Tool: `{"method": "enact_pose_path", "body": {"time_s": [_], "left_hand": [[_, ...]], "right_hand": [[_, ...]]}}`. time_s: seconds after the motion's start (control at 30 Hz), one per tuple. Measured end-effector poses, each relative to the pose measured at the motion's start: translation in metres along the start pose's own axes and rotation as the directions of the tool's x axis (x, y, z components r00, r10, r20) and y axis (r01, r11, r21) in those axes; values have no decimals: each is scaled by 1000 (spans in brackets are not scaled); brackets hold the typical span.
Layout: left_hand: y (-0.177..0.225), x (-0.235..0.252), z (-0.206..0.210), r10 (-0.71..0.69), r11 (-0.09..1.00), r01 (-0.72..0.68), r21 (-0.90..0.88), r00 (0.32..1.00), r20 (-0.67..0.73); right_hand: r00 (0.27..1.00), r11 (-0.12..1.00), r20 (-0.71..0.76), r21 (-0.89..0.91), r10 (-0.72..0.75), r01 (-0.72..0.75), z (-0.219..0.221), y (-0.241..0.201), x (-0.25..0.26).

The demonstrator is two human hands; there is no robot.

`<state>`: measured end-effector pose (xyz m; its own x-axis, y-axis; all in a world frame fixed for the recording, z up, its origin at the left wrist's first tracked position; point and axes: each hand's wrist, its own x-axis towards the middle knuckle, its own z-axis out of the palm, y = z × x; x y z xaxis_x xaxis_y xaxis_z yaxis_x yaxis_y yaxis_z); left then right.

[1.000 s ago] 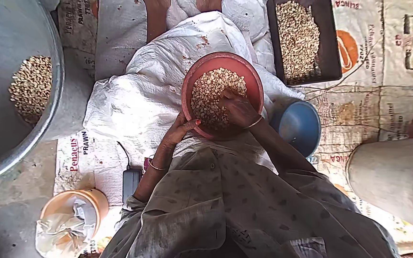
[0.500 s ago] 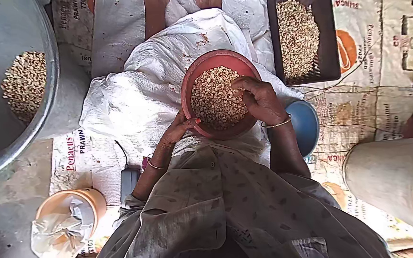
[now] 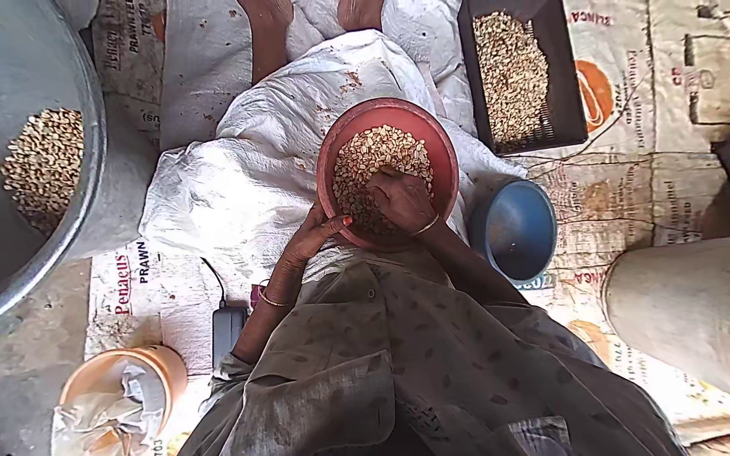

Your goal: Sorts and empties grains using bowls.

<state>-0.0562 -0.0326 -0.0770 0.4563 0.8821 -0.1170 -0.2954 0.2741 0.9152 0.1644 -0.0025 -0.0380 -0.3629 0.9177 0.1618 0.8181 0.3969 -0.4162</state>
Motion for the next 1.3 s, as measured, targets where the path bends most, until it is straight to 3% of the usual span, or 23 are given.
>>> {"method": "enact_pose_path", "body": {"time_s": [0.13,0.2,0.27,0.4,0.47,0.6,0.7,0.77,0.83,0.9,0.97,1.03,1.1,1.2,1.23,1.3], "left_hand": [[2,-2,2,-45,997,42,-57,997,-55],[2,-4,5,-54,995,45,-85,993,-104],[4,-7,10,-50,992,30,-126,986,-160],[33,-16,12,31,988,-79,-133,942,-334],[61,-29,5,127,980,-179,-90,902,-413],[125,-84,-11,411,895,-441,68,757,-508],[171,-110,-34,593,789,-525,319,516,-618],[193,-127,-51,683,727,-427,538,361,-636],[218,-135,-94,780,623,-195,757,227,-583],[236,-142,-135,853,474,136,870,172,-492],[245,-141,-159,847,404,479,779,125,-517],[245,-138,-183,810,344,682,645,131,-572],[235,-136,-204,772,217,781,586,230,-592],[227,-136,-222,691,13,810,587,417,-591],[225,-137,-221,675,-27,808,588,449,-586],[224,-143,-215,717,-33,793,608,443,-539]], "right_hand": [[947,966,-224,170,231,-196,-43,31,-22],[867,937,-363,202,341,-284,-75,51,-49],[736,895,-511,213,443,-391,-110,73,-83],[543,713,-524,192,656,-675,-156,91,-143],[534,681,-505,159,678,-715,-158,90,-157],[603,715,-464,101,649,-692,-139,99,-173],[623,720,-413,130,664,-682,-128,90,-159],[640,724,-371,152,673,-673,-127,77,-148],[665,738,-341,165,665,-654,-125,67,-136],[694,758,-320,154,645,-633,-121,62,-126],[736,796,-315,132,599,-591,-114,61,-118],[777,828,-295,114,557,-550,-109,57,-111],[816,865,-295,93,497,-493,-104,55,-108],[843,877,-251,65,475,-475,-99,55,-104],[849,878,-233,54,474,-475,-99,56,-103],[869,891,-209,26,448,-453,-96,57,-99]]}}
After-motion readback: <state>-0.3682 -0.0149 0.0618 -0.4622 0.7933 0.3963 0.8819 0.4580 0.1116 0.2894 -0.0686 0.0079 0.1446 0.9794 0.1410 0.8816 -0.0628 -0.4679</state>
